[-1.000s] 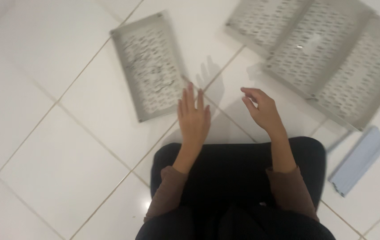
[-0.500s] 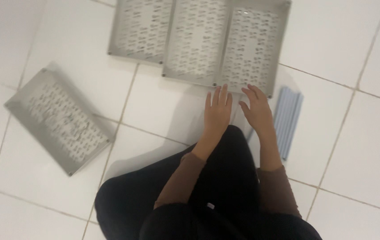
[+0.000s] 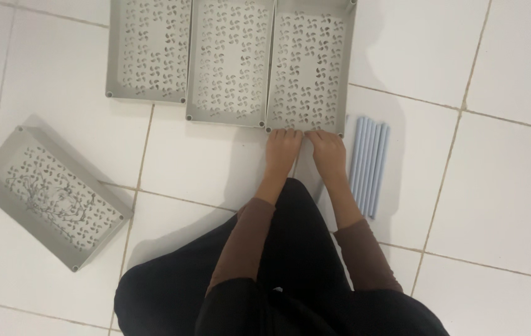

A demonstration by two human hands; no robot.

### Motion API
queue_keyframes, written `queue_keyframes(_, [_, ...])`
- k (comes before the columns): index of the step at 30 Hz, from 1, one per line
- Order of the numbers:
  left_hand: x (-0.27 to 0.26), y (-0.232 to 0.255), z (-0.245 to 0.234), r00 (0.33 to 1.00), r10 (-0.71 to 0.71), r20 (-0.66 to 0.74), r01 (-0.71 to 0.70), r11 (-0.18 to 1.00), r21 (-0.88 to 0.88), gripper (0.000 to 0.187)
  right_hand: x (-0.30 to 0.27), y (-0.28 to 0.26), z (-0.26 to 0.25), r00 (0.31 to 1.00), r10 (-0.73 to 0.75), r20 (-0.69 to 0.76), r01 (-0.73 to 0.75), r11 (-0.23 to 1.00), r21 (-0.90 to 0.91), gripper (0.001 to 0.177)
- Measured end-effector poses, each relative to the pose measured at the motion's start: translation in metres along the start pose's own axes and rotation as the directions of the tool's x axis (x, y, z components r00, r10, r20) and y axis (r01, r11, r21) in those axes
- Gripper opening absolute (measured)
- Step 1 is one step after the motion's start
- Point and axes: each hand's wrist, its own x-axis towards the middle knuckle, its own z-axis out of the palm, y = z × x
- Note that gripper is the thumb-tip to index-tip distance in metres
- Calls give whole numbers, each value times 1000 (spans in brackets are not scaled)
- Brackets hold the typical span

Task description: The person assembles a modular shelving unit by inserting grey plastic rods into the corner holes of perforated grey plastic panels. They connect multiple panels together to form a box-like structure, repeating the process for several units.

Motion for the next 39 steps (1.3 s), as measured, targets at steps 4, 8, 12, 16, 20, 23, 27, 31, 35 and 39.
queue_keyframes(4, [-11, 3, -36, 971, 19, -238, -28, 999, -34, 4, 0, -25, -30, 997, -60, -56, 55, 995, -86, 31])
queue_keyframes(8, [-34, 4, -93, 939, 36, -341, -69, 994, -85, 12, -13, -69, -72, 989, -106, -106, 95, 990, -105, 33])
queue_keyframes(12, [-69, 4, -150, 919, -38, -392, -26, 987, -157, 19, -27, -125, -101, 975, -148, -164, 136, 987, -81, 30])
queue_keyframes(16, [-127, -13, -200, 901, -101, -421, 46, 989, -139, 26, -44, -185, -114, 948, -264, -178, 261, 964, -43, 31])
queue_keyframes(20, [-204, -43, -226, 874, -225, -431, 209, 974, -85, 26, -60, -235, -88, 900, -425, -99, 432, 900, 60, 31])
queue_keyframes(23, [-257, -69, -220, 855, -295, -426, 313, 949, -29, 25, -69, -259, -39, 837, -543, -67, 547, 826, 137, 24])
queue_keyframes(27, [-313, -97, -193, 841, -405, -358, 439, 899, 13, 22, -90, -280, 36, 776, -628, 59, 600, 764, 238, 20])
queue_keyframes(31, [-329, -106, -160, 800, -540, -262, 562, 827, 12, 15, -100, -277, 77, 755, -646, 110, 618, 758, 208, 13])
queue_keyframes(35, [-326, -99, -137, 769, -615, -174, 634, 769, 79, 9, -97, -261, 98, 755, -620, 215, 580, 783, 225, 10])
queue_keyframes(39, [-325, -92, -130, 750, -649, -130, 661, 742, 110, 10, -102, -250, 113, 755, -549, 359, 515, 835, 195, 14])
